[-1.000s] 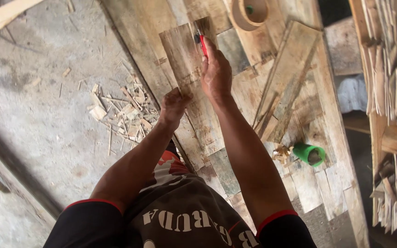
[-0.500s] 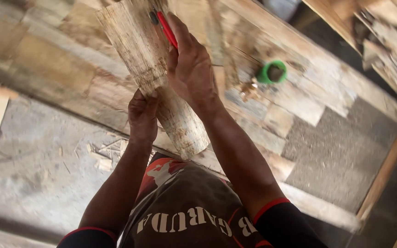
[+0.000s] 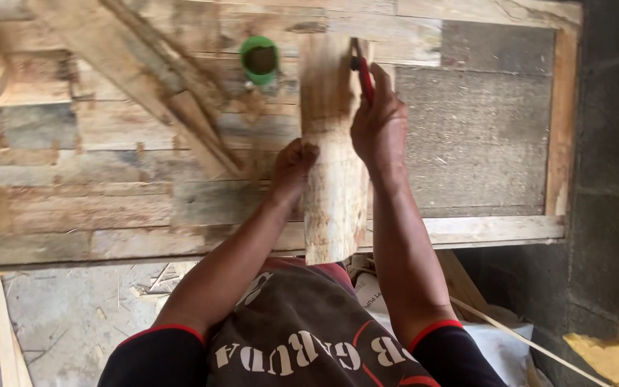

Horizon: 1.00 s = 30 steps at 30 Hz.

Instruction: The person is cutting and fitting small pieces of wood veneer onto a larger panel.

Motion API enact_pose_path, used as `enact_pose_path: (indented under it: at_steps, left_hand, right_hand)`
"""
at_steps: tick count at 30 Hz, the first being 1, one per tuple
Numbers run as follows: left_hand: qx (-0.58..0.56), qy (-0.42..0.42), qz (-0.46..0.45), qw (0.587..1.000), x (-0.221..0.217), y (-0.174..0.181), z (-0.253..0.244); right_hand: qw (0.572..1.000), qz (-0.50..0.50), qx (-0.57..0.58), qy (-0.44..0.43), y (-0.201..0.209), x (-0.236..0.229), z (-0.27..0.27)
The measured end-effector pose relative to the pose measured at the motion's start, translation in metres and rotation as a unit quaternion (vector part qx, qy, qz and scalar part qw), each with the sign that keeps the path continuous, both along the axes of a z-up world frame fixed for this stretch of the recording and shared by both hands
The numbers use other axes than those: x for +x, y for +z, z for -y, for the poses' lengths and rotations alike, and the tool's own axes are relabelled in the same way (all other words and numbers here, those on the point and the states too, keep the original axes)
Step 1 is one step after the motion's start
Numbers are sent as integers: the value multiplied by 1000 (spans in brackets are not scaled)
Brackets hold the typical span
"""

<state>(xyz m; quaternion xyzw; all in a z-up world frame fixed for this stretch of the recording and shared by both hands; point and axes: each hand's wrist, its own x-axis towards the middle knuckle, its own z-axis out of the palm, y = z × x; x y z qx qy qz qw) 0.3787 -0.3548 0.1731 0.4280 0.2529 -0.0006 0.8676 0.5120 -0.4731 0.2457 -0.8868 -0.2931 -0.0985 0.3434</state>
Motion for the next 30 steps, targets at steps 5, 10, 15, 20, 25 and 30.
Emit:
enact_pose_path:
  at_steps: [5, 10, 15, 20, 25, 30]
  left_hand:
    - [80, -80, -9, 994, 75, -57, 119]
    - [78, -86, 38, 993, 149, -86, 207]
    - [110, -107, -36, 987, 210, -77, 249]
    - [127, -131, -116, 976, 258, -87, 267]
    - [206, -127, -149, 959, 274, -95, 271]
    - [380, -240, -143, 882, 255, -58, 263]
  right_hand:
    - [981, -93, -70, -154, 2, 51, 114]
    - [974, -80, -86, -194, -23, 115, 202]
    - [954, -125, -128, -239, -44, 181, 250]
    - [944, -169, -147, -243, -73, 235, 270]
    - [945, -138, -195, -222, -126, 279, 287]
    - [928, -197, -213, -234, -153, 299, 290]
